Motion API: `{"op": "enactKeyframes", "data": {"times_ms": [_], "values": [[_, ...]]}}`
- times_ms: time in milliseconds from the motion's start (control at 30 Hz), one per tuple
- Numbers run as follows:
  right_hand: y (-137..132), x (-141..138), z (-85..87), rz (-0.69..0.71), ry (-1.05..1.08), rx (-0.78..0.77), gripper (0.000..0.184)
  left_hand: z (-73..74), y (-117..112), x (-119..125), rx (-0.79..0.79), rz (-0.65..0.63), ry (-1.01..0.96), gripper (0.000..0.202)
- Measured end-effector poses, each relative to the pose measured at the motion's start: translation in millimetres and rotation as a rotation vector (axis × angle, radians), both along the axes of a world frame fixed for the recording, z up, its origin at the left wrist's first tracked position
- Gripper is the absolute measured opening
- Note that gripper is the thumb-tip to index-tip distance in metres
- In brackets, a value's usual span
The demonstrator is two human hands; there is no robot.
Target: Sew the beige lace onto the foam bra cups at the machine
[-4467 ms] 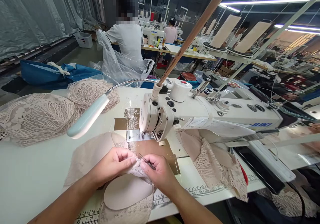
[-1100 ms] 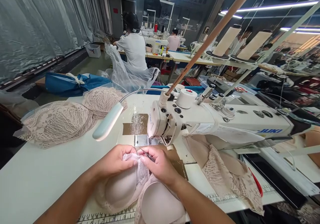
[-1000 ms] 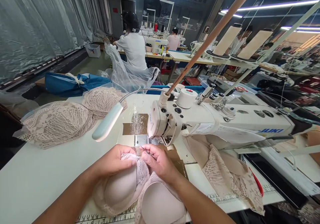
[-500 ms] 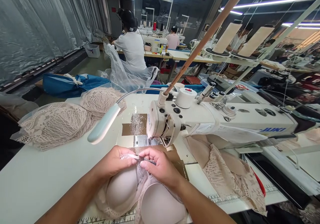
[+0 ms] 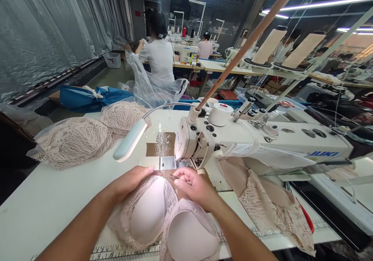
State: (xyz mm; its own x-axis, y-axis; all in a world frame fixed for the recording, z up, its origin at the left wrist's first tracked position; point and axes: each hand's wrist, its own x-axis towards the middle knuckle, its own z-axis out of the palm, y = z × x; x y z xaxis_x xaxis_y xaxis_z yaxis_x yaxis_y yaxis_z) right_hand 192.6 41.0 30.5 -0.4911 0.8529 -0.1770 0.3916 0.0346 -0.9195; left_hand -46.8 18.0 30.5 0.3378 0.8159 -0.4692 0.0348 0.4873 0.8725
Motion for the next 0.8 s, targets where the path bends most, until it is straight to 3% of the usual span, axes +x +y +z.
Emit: {"op": "enactKeyframes", "data": {"times_ms": [100,200,333,433,567,700,800], "values": [[-1,35,16.9,0.036,-0.225,0.057,0.027,-1.4,2,-16,-0.076,-0.006,-0.027,0.065],[-18,69,19.1,0.032,-0.407,0.016,0.018,-1.4,2,-26,0.002,-0.076,0.115,0.074],[-53,87,0.8,0.102,-0.489,-0.065,0.005,-1.7,-4,-21,0.187,-0.158,0.297,0.043],[-65,80,-4.3,0.098,-0.475,0.079,0.020,-2.8,-15,-7,0.277,-0.200,0.432,0.030],[-58,55,14.8,0.003,-0.375,0.309,0.024,5.5,-29,1,0.400,-0.152,0.626,0.009],[-51,17,28.0,0.001,-0.247,0.166,0.022,16.4,-44,-23,0.493,-0.078,0.837,0.007],[-47,-20,23.5,0.026,-0.071,0.032,0.022,9.9,-62,-57,0.461,-0.057,1.069,0.022]]}}
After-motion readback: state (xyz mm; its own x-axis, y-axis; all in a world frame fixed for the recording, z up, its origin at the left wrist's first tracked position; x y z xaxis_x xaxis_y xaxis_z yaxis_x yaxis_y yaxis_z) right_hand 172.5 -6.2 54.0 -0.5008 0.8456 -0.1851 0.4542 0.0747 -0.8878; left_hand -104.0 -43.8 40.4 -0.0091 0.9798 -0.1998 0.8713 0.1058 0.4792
